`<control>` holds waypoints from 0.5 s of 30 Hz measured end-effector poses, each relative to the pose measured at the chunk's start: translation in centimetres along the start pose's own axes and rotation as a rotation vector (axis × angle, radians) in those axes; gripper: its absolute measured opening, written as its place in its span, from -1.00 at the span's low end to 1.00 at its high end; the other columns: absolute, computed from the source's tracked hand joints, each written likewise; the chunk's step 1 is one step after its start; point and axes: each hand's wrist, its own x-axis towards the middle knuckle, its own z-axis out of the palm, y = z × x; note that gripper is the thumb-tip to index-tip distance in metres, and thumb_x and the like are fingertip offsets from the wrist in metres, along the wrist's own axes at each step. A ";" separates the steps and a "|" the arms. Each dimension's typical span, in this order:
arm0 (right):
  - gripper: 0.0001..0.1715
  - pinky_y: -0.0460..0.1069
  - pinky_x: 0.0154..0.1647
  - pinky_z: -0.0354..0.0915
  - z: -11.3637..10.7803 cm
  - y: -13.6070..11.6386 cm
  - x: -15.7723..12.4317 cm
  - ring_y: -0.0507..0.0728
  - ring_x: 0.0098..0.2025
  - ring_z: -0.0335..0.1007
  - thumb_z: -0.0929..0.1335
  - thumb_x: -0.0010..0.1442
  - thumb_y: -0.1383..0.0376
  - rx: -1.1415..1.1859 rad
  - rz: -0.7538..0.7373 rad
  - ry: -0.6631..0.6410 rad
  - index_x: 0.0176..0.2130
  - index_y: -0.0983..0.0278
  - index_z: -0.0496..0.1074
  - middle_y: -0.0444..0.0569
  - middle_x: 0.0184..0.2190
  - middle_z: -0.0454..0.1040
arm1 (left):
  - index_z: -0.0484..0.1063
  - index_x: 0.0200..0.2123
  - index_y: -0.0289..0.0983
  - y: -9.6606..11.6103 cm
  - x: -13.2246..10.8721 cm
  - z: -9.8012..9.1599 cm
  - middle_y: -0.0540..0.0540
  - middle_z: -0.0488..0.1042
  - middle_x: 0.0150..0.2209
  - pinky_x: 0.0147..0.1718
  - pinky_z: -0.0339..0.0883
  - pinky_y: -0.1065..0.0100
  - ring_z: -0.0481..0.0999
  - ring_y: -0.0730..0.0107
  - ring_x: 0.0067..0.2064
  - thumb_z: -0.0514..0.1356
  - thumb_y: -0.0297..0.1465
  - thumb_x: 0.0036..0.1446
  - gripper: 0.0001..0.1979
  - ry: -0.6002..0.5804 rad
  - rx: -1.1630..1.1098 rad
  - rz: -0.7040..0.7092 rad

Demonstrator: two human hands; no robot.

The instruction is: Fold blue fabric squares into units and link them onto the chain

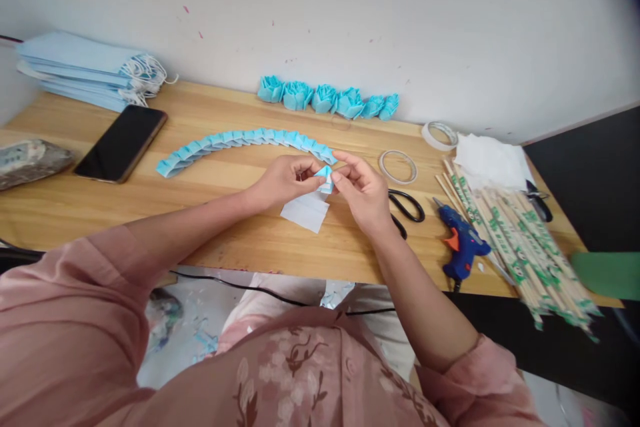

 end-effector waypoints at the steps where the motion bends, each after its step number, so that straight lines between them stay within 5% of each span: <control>1: -0.58 -0.02 -0.31 0.40 0.0 0.0 -0.1 0.01 -0.41 0.43 0.42 0.22 0.13 -0.023 -0.011 0.008 0.06 0.14 0.47 -0.20 -0.42 0.51 | 0.35 -0.49 -0.30 -0.1 0.0 0.1 0.06 0.27 -0.53 -0.49 0.06 0.44 0.18 0.56 -0.48 0.25 -0.26 0.10 -0.74 0.004 -0.001 0.005; 9: -0.90 0.05 -0.20 0.39 0.3 -1.2 -0.7 0.10 -0.29 0.47 0.36 0.26 0.32 -0.512 -0.394 0.147 -0.33 0.19 0.47 -0.10 -0.36 0.57 | 0.28 -0.51 -0.28 0.0 0.1 -0.2 0.08 0.18 -0.55 -0.51 -0.02 0.44 0.10 0.58 -0.50 0.21 -0.28 0.09 -0.76 0.095 0.044 -0.011; 15: -0.91 0.07 -0.20 0.38 0.3 -0.5 -0.5 0.14 -0.25 0.49 0.37 0.26 0.34 -0.655 -0.500 0.117 -0.25 0.16 0.50 -0.07 -0.30 0.61 | 0.28 -0.52 -0.28 0.1 0.2 -0.1 0.08 0.19 -0.56 -0.52 0.01 0.45 0.11 0.58 -0.50 0.22 -0.28 0.08 -0.75 0.101 0.043 0.013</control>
